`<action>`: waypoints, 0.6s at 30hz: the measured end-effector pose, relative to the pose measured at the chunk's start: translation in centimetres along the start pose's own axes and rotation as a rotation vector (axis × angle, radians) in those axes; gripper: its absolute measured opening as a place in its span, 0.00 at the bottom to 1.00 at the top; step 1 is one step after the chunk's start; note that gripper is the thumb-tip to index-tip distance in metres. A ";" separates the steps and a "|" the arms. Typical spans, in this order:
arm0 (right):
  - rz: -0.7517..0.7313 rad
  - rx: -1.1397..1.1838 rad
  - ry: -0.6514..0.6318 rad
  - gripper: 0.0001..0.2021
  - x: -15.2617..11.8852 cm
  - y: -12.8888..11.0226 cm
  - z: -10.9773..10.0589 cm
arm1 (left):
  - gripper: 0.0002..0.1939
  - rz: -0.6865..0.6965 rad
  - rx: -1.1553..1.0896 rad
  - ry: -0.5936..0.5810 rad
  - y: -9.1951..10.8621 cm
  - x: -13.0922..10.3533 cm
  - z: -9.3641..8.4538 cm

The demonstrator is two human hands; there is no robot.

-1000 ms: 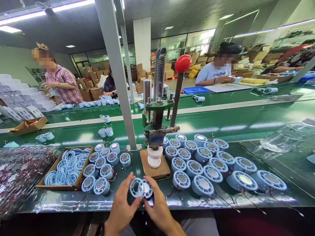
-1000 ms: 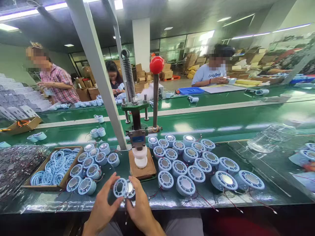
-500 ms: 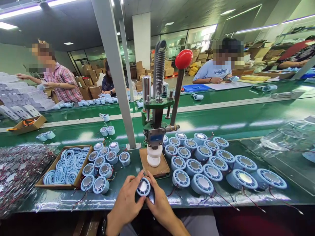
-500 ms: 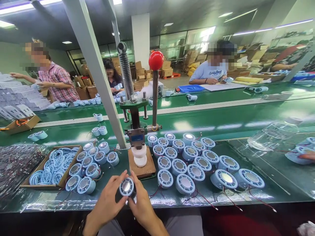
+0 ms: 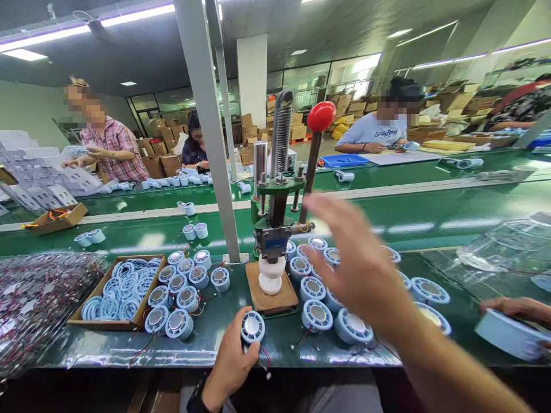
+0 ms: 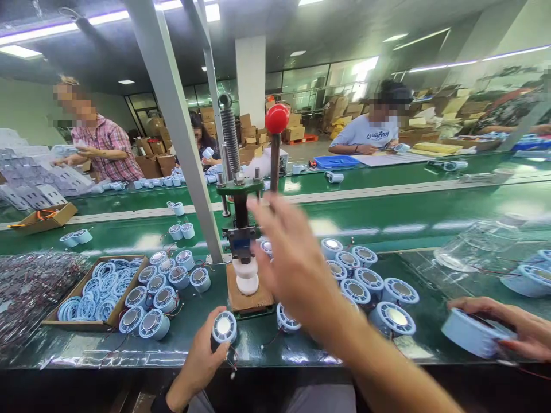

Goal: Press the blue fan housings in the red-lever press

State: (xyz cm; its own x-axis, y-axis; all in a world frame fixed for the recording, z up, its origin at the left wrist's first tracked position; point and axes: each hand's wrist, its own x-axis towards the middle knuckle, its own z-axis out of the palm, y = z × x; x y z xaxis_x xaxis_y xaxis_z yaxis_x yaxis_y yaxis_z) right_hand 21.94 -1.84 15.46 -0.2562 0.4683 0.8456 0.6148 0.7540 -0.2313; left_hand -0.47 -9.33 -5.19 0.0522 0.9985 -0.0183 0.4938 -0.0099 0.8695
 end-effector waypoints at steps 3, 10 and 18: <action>0.057 -0.006 0.180 0.20 11.0 3.7 -1.7 | 0.29 -0.014 -0.016 0.064 2.4 1.7 -1.4; 0.266 0.448 0.258 0.13 17.0 7.7 2.7 | 0.29 0.169 -0.265 0.037 6.3 9.6 -2.1; 0.308 0.509 0.279 0.14 17.4 6.8 2.1 | 0.31 0.232 -0.449 -0.224 5.0 13.2 0.1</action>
State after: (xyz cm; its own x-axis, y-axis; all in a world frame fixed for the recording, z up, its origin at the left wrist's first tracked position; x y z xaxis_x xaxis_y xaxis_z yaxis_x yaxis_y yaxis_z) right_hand 20.14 12.42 27.55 0.1202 0.6121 0.7816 0.1815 0.7605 -0.6235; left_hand 2.78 3.82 -1.16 0.3230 0.9364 0.1375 0.0311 -0.1557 0.9873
